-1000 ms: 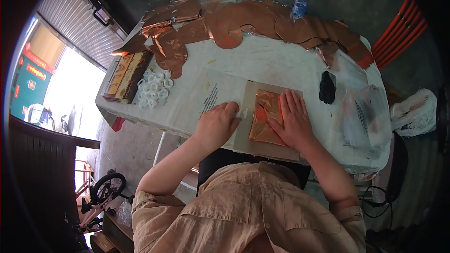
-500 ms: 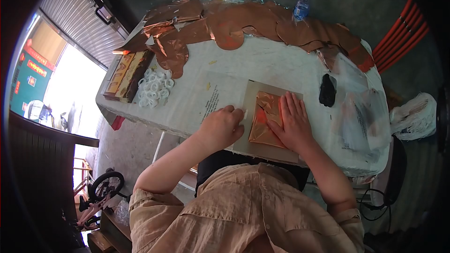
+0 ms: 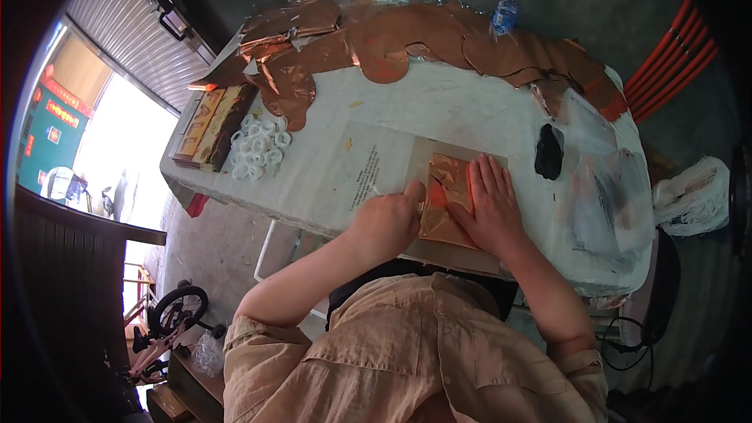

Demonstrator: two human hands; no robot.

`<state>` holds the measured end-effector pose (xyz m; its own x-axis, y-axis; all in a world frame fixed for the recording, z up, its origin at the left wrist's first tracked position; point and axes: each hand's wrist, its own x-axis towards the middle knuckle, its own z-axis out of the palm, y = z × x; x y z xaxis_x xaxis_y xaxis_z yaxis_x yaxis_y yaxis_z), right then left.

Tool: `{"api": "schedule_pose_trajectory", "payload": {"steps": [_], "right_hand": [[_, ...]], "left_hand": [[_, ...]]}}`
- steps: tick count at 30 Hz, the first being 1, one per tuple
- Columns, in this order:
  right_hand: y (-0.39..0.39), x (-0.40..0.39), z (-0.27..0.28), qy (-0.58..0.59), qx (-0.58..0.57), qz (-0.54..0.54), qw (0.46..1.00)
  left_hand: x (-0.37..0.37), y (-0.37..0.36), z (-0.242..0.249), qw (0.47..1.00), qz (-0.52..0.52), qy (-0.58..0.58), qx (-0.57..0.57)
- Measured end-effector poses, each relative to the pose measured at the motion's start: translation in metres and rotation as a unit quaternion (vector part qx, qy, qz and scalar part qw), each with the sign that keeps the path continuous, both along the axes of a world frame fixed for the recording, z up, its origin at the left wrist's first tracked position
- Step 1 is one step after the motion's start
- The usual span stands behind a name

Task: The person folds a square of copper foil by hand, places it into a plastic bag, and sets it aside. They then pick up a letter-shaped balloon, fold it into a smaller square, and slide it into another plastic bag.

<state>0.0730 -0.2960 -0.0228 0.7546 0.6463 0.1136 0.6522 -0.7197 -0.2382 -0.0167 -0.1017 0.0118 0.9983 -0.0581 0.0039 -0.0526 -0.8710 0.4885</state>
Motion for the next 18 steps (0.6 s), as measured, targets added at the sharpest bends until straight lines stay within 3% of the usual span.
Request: {"api": "schedule_pose_trajectory", "payload": {"steps": [10, 18], "right_hand": [[0.000, 0.000, 0.000, 0.005, -0.011, 0.004, 1.000], [0.001, 0.000, 0.001, 0.007, -0.015, 0.014, 1.000]], "left_hand": [[0.025, -0.001, -0.020, 0.986, 0.061, -0.123, 0.094], [0.021, 0.005, -0.013, 0.982, 0.124, -0.140, -0.023]]}}
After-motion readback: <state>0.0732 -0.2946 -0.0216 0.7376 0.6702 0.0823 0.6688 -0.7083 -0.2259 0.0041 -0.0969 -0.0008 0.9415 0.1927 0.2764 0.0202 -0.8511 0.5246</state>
